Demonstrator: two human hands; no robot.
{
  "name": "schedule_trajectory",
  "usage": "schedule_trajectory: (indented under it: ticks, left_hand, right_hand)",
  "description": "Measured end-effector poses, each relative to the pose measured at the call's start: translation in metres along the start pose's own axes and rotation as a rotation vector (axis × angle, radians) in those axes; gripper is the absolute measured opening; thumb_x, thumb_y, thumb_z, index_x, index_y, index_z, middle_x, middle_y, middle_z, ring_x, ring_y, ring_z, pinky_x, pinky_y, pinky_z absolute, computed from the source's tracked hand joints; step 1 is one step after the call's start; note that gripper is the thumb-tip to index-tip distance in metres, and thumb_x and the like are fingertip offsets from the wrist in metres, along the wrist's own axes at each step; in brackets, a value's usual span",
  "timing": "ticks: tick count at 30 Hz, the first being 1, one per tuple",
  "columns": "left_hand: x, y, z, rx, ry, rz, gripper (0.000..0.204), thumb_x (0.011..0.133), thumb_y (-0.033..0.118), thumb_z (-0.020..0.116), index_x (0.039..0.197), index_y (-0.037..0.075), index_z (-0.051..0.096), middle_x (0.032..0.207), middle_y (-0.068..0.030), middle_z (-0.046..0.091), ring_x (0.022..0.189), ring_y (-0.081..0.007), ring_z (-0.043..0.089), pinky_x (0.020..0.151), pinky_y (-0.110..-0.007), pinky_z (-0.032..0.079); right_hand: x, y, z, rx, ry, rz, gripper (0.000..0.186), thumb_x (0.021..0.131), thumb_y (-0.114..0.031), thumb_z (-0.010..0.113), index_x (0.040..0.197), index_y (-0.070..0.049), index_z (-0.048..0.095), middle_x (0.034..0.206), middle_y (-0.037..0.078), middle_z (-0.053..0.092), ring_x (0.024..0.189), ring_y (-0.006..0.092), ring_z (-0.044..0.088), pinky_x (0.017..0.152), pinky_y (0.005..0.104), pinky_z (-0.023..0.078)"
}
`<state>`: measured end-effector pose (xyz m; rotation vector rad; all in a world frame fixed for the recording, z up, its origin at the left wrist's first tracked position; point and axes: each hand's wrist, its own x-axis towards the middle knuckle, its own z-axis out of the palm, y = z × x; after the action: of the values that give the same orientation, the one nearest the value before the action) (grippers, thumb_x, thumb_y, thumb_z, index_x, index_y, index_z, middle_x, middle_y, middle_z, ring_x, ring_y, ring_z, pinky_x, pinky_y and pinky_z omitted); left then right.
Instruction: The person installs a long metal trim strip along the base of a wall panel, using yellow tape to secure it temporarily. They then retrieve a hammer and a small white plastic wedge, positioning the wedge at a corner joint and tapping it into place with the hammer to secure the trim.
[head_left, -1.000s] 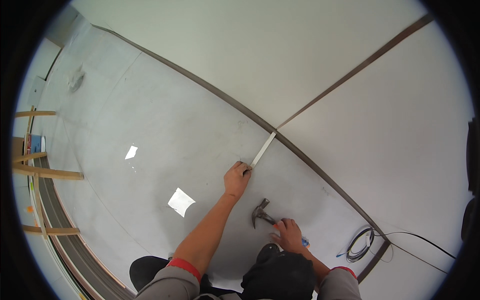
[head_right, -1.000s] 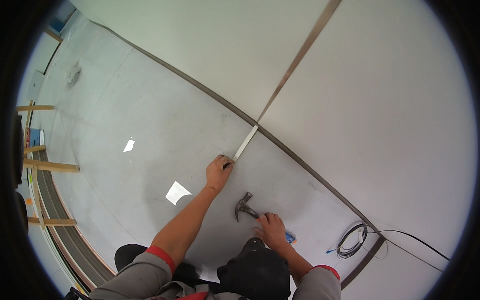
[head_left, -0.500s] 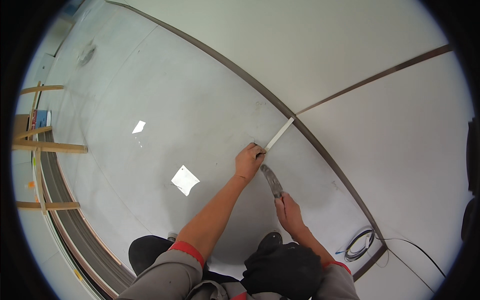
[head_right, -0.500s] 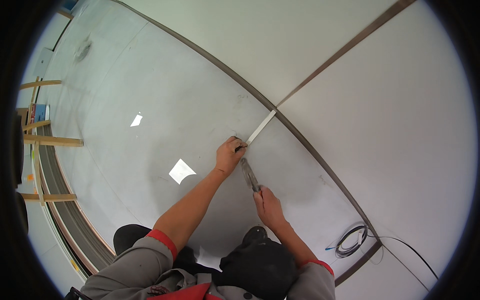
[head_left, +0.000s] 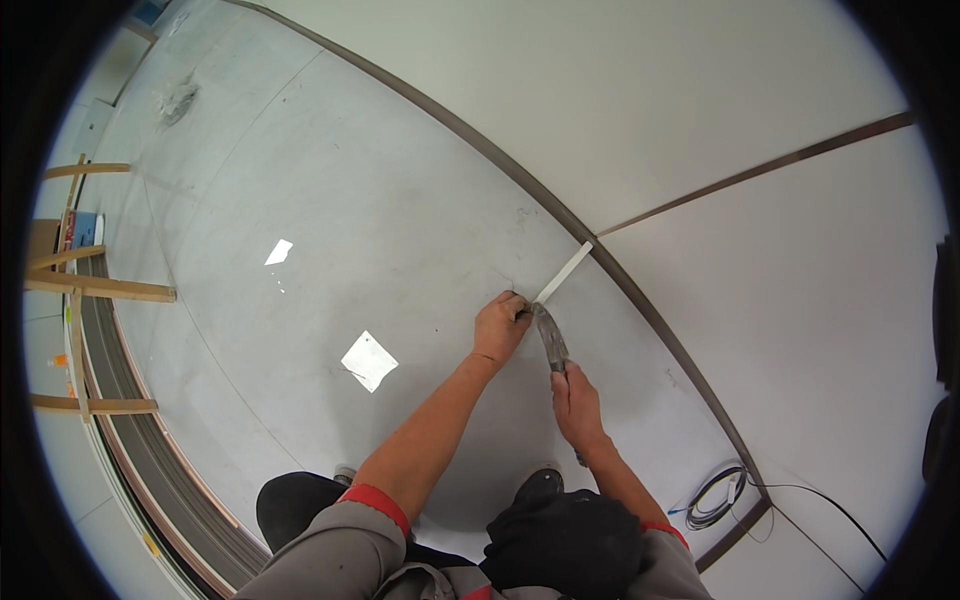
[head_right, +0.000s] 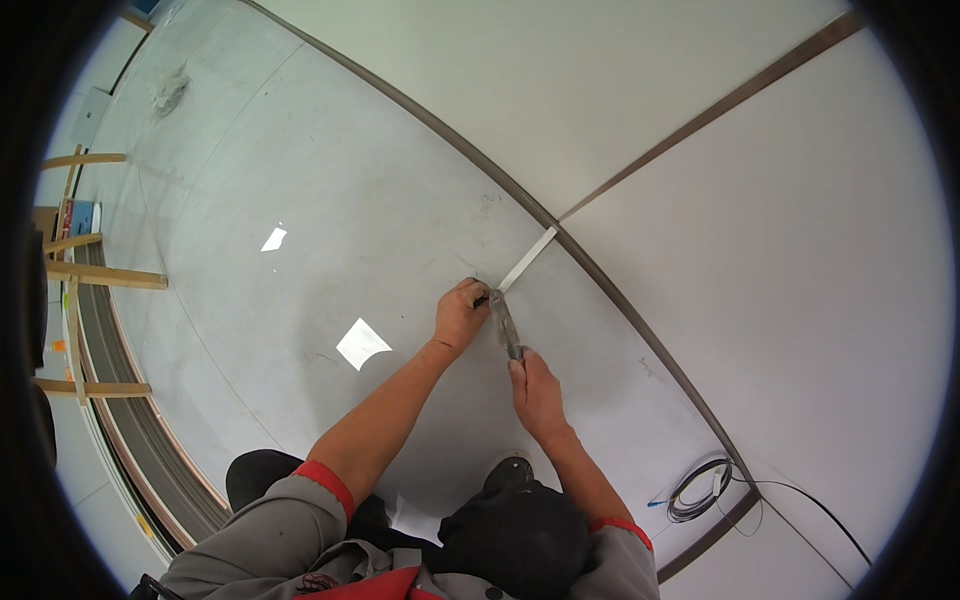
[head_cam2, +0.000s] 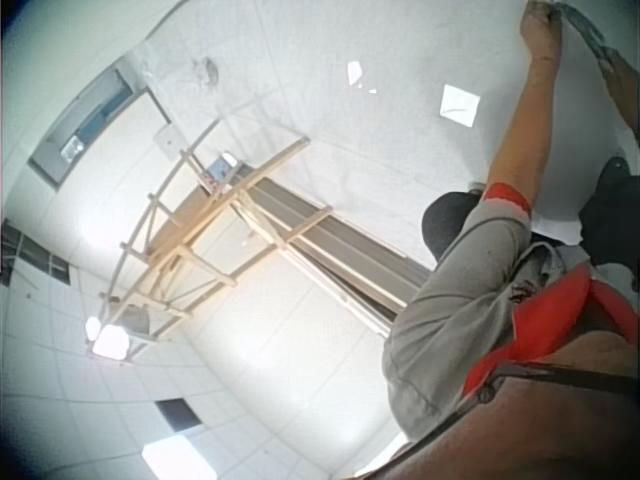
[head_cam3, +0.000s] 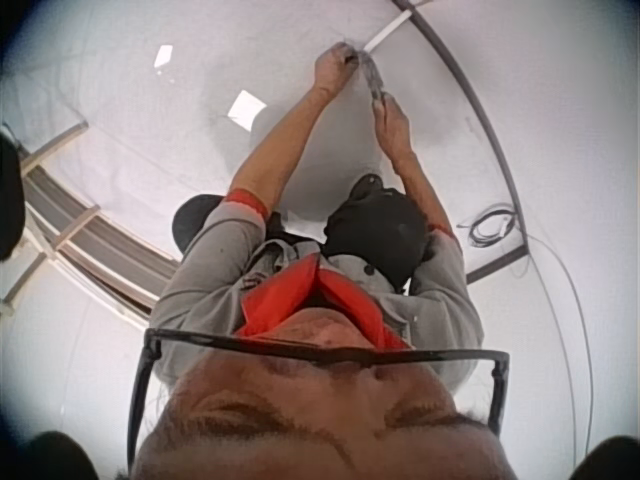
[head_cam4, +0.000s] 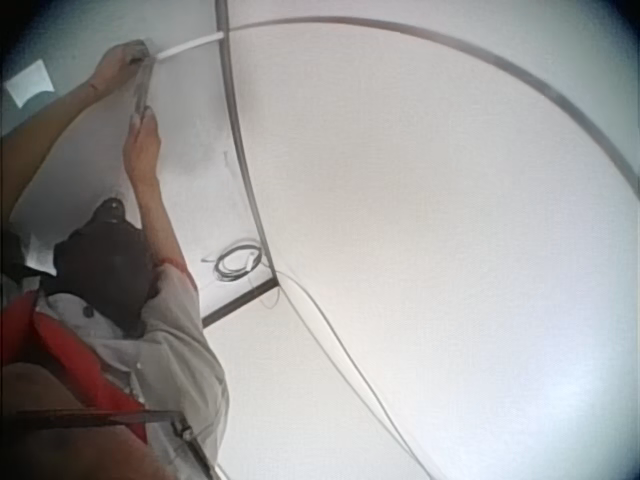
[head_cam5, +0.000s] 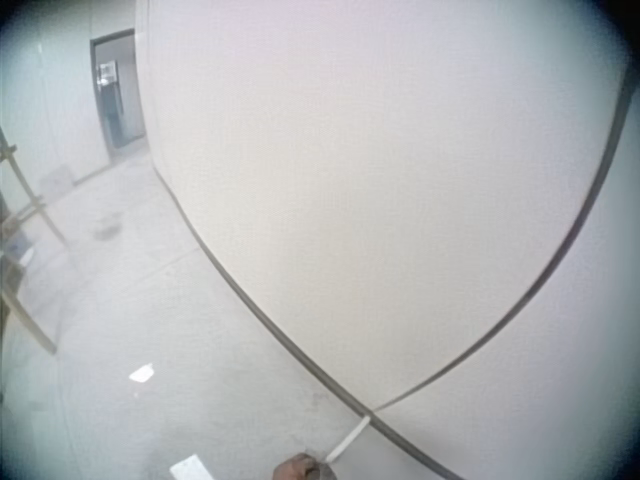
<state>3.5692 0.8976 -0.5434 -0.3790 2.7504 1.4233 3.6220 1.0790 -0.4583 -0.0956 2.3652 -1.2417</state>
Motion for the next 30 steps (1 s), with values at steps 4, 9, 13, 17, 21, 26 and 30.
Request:
schedule_trajectory:
  ticks: [4,9,13,17,21,26,30]
  left_hand:
    - [0.001,0.001,0.001,-0.022,0.006,0.006,0.008,0.078,0.009,0.071,0.086,0.007,0.069,0.088,-0.0058,0.065,0.081,-0.0279,0.065,0.072,-0.039,0.053]
    - [0.001,-0.004,0.002,-0.008,0.018,0.031,0.009,0.076,0.008,0.071,0.085,0.007,0.069,0.088,-0.0066,0.065,0.080,-0.0285,0.065,0.071,-0.039,0.053]
    - [0.001,-0.002,0.002,0.013,0.020,0.038,0.009,0.076,0.008,0.072,0.084,0.007,0.069,0.087,-0.0070,0.065,0.080,-0.0290,0.065,0.071,-0.039,0.053]
    - [-0.001,0.001,0.001,-0.018,0.008,0.025,0.008,0.077,0.008,0.071,0.084,0.007,0.069,0.087,-0.0069,0.065,0.080,-0.0292,0.065,0.071,-0.039,0.053]
    - [-0.001,0.002,0.000,-0.034,-0.008,0.018,0.007,0.078,0.008,0.071,0.085,0.007,0.070,0.087,-0.0069,0.065,0.079,-0.0294,0.065,0.071,-0.040,0.053]
    - [-0.003,0.000,0.002,-0.015,-0.004,0.035,0.008,0.077,0.008,0.072,0.085,0.007,0.070,0.088,-0.0072,0.065,0.079,-0.0298,0.065,0.071,-0.040,0.053]
    - [-0.002,0.001,0.001,0.011,-0.009,0.035,0.009,0.077,0.007,0.071,0.086,0.007,0.070,0.088,-0.0075,0.066,0.079,-0.0299,0.065,0.071,-0.040,0.053]
  right_hand:
    - [0.000,0.001,-0.001,-0.039,-0.009,0.002,0.024,0.103,-0.024,0.049,0.109,-0.001,0.053,0.084,0.023,0.059,0.080,0.0467,0.059,0.069,0.0504,0.047]
    - [-0.001,0.004,0.002,-0.060,-0.004,-0.016,0.026,0.103,-0.025,0.049,0.109,0.000,0.053,0.087,0.024,0.059,0.082,0.0472,0.059,0.071,0.0516,0.047]
    - [-0.001,0.004,0.000,-0.072,-0.021,-0.030,0.027,0.103,-0.026,0.049,0.110,0.000,0.053,0.088,0.024,0.059,0.083,0.0476,0.059,0.071,0.0524,0.047]
    - [-0.008,0.008,0.002,-0.073,0.004,-0.057,0.027,0.103,-0.026,0.049,0.110,0.000,0.052,0.088,0.024,0.059,0.083,0.0475,0.059,0.071,0.0524,0.047]
    - [-0.008,0.007,0.001,-0.052,0.011,-0.017,0.027,0.103,-0.025,0.048,0.110,0.000,0.052,0.087,0.025,0.058,0.084,0.0471,0.059,0.071,0.0517,0.047]
    - [-0.008,0.012,0.001,-0.048,-0.002,-0.025,0.027,0.103,-0.025,0.049,0.112,0.000,0.053,0.087,0.024,0.058,0.083,0.0462,0.059,0.071,0.0500,0.047]
    - [-0.010,0.010,0.002,-0.022,0.024,-0.056,0.025,0.103,-0.025,0.049,0.109,-0.001,0.053,0.086,0.024,0.058,0.081,0.0459,0.058,0.071,0.0494,0.047]
